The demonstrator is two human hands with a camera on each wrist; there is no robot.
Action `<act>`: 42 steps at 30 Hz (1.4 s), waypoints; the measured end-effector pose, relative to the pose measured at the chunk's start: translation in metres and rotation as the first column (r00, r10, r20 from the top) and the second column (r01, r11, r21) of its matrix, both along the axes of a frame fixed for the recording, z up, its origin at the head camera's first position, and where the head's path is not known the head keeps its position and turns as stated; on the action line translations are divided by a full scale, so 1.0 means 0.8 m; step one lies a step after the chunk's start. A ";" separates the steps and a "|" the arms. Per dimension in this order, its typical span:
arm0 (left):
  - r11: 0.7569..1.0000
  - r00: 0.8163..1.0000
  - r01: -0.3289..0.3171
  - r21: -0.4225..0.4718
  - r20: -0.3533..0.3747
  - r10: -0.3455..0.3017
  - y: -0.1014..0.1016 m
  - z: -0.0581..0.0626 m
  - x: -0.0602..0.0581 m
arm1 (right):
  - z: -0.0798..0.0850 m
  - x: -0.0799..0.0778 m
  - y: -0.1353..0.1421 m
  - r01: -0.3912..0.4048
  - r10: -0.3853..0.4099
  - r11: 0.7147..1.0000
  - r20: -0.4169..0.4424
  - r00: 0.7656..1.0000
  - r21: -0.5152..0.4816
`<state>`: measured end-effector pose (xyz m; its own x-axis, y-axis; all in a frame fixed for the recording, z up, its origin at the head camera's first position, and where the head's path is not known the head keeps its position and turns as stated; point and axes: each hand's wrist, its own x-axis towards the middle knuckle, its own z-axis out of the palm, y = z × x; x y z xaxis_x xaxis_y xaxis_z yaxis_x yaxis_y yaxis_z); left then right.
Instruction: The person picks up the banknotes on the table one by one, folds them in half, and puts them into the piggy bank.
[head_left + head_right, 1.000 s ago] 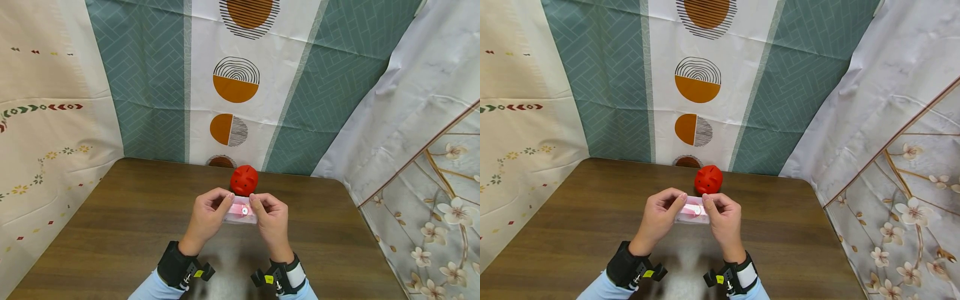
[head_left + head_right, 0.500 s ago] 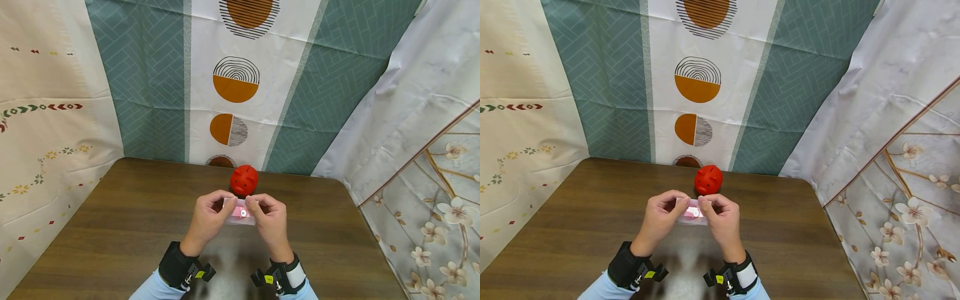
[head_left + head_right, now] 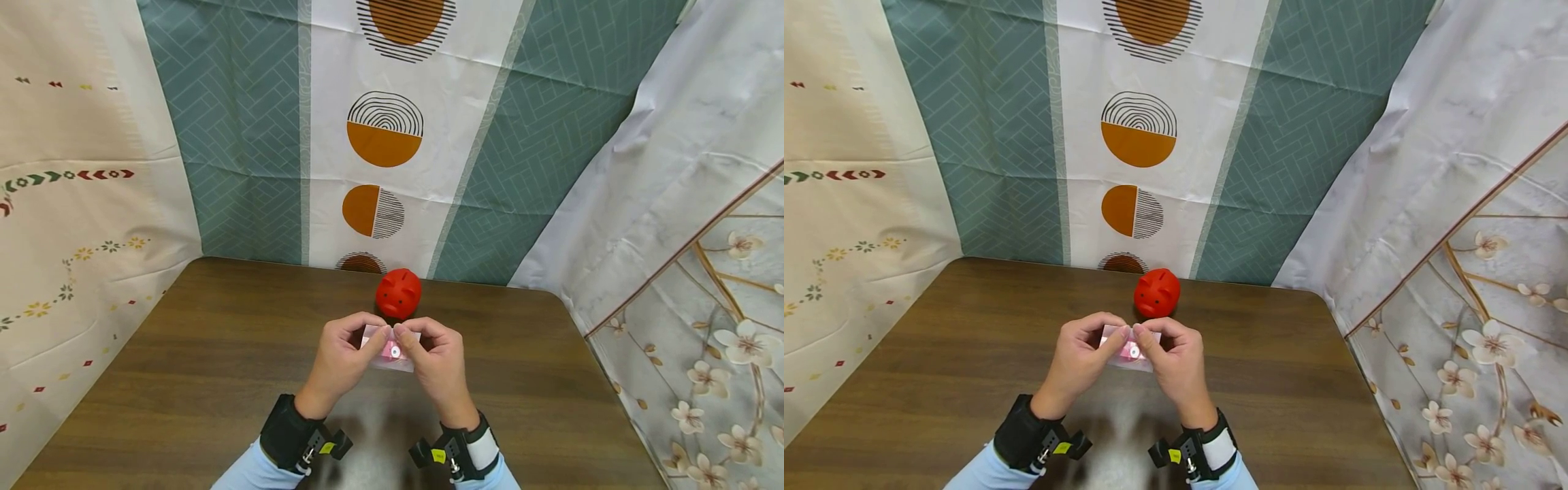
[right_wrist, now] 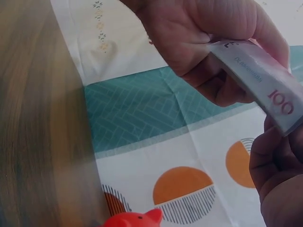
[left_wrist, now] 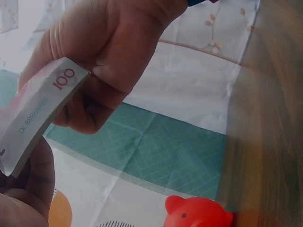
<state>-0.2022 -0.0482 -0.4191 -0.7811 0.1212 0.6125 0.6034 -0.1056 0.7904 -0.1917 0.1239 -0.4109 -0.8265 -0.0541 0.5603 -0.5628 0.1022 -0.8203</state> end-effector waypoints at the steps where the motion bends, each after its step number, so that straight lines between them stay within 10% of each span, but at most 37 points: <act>1: 1.000 1.000 0.002 -0.001 -0.001 -0.002 0.000 0.000 0.000 | 0.000 0.000 0.000 -0.010 0.010 1.000 -0.003 1.000 0.002; 42: 0.995 0.991 -0.096 -0.042 0.085 0.099 -0.010 -0.001 0.005 | -0.003 0.004 0.003 0.044 -0.044 0.999 0.039 0.998 0.011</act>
<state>-0.1982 -0.0565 -0.4196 -0.8403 0.0633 0.5385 0.5384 -0.0189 0.8424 -0.1884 0.1259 -0.4129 -0.8494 -0.0230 0.5272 -0.5252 0.1348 -0.8402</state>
